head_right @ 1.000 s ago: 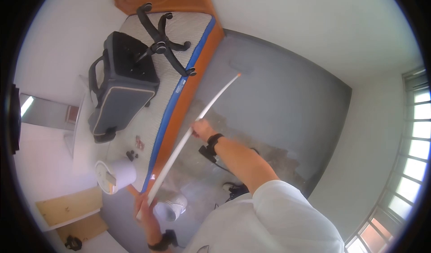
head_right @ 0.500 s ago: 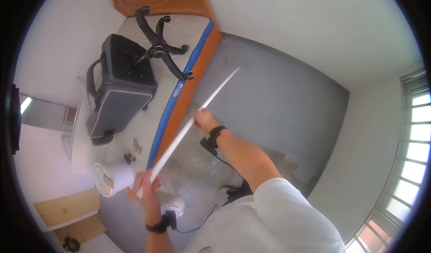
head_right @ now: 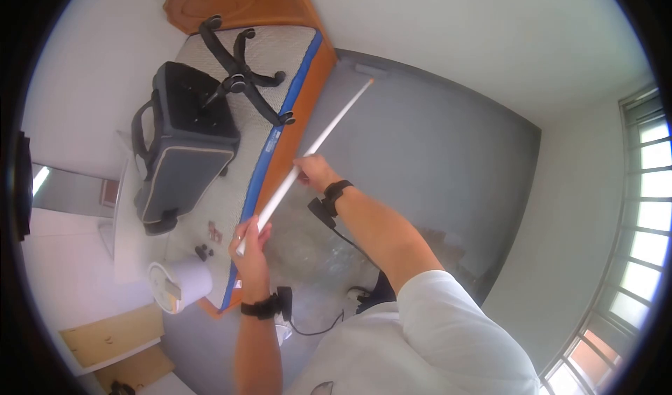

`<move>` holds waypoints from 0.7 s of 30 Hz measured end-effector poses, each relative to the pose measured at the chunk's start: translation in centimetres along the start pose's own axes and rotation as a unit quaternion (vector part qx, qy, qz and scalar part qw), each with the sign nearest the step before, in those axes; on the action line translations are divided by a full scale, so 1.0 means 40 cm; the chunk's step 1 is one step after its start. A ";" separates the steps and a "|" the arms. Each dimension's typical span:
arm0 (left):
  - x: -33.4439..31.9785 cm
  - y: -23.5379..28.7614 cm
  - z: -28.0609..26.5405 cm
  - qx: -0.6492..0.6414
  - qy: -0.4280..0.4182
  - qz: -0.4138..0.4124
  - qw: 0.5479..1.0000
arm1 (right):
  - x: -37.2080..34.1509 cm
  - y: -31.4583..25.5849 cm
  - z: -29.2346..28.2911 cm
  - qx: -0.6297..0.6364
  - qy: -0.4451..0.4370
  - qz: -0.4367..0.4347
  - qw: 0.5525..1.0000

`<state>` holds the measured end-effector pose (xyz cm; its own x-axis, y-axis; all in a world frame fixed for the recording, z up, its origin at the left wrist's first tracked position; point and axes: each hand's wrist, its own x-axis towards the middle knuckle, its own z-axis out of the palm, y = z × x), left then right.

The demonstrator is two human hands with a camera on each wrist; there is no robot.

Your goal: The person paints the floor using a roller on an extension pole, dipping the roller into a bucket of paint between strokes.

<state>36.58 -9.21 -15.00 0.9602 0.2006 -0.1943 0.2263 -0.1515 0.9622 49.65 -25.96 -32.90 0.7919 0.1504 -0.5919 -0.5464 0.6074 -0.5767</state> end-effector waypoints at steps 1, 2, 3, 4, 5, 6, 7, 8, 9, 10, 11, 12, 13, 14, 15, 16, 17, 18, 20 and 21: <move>-0.025 -0.001 -0.018 -0.004 0.009 0.007 1.000 | -0.012 0.015 0.002 -0.001 -0.004 0.008 1.000; -0.056 -0.001 -0.044 -0.008 0.018 0.015 1.000 | -0.033 0.035 0.010 -0.003 -0.008 0.014 1.000; -0.092 0.002 -0.075 -0.007 0.019 0.017 1.000 | -0.054 0.062 0.021 0.020 0.002 0.026 0.999; -0.132 0.010 -0.113 -0.001 0.031 0.014 0.999 | -0.079 0.092 0.033 0.020 -0.002 0.023 1.000; -0.169 0.024 -0.151 0.004 0.044 0.011 0.999 | -0.099 0.124 0.042 -0.008 -0.017 0.007 1.000; -0.211 0.042 -0.193 0.003 0.045 0.016 0.999 | -0.117 0.168 0.051 -0.036 -0.030 -0.010 0.999; -0.257 0.063 -0.234 0.011 0.065 0.000 0.998 | -0.135 0.213 0.060 -0.045 -0.039 -0.019 0.998; -0.297 0.070 -0.277 0.018 0.086 -0.017 0.996 | -0.146 0.261 0.068 -0.046 -0.042 -0.023 0.998; -0.333 0.059 -0.332 0.016 0.086 -0.012 0.996 | -0.161 0.307 0.078 -0.076 -0.051 -0.026 0.995; -0.369 0.044 -0.393 0.009 0.086 -0.012 0.996 | -0.177 0.356 0.089 -0.106 -0.058 -0.030 0.992; -0.399 0.040 -0.436 0.002 0.085 -0.013 0.996 | -0.205 0.396 0.112 -0.072 -0.044 0.008 0.996; -0.435 0.037 -0.482 0.000 0.085 -0.010 0.996 | -0.236 0.440 0.135 -0.073 -0.045 0.004 0.996; -0.477 0.040 -0.532 0.019 0.100 -0.012 0.995 | -0.265 0.487 0.160 -0.055 -0.027 0.032 0.998; -0.515 0.039 -0.579 0.038 0.116 -0.013 0.992 | -0.291 0.537 0.184 -0.036 -0.010 0.060 0.998; -0.551 0.027 -0.630 0.038 0.115 -0.012 0.993 | -0.315 0.589 0.213 -0.028 0.011 0.082 0.996; -0.589 0.012 -0.682 0.037 0.122 -0.010 0.992 | -0.346 0.643 0.237 -0.028 0.011 0.081 0.996; -0.629 -0.006 -0.732 0.033 0.132 -0.008 0.991 | -0.373 0.704 0.256 -0.045 -0.013 0.070 0.996; -0.669 -0.025 -0.789 0.030 0.134 -0.008 0.990 | -0.399 0.774 0.273 -0.061 -0.038 0.060 0.996; -0.740 -0.062 -0.904 0.020 0.141 -0.033 0.989 | -0.430 0.935 0.275 -0.367 -0.125 -0.179 0.904; -0.775 -0.064 -0.941 0.019 0.140 -0.031 0.989 | -0.458 0.988 0.294 -0.385 -0.152 -0.214 0.885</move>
<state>0.07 21.40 -4.24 0.8622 0.4706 -0.1875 0.2953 -0.1661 0.9409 16.74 4.48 -38.23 0.9438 0.3099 -0.1151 -0.1101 -0.0336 -0.9934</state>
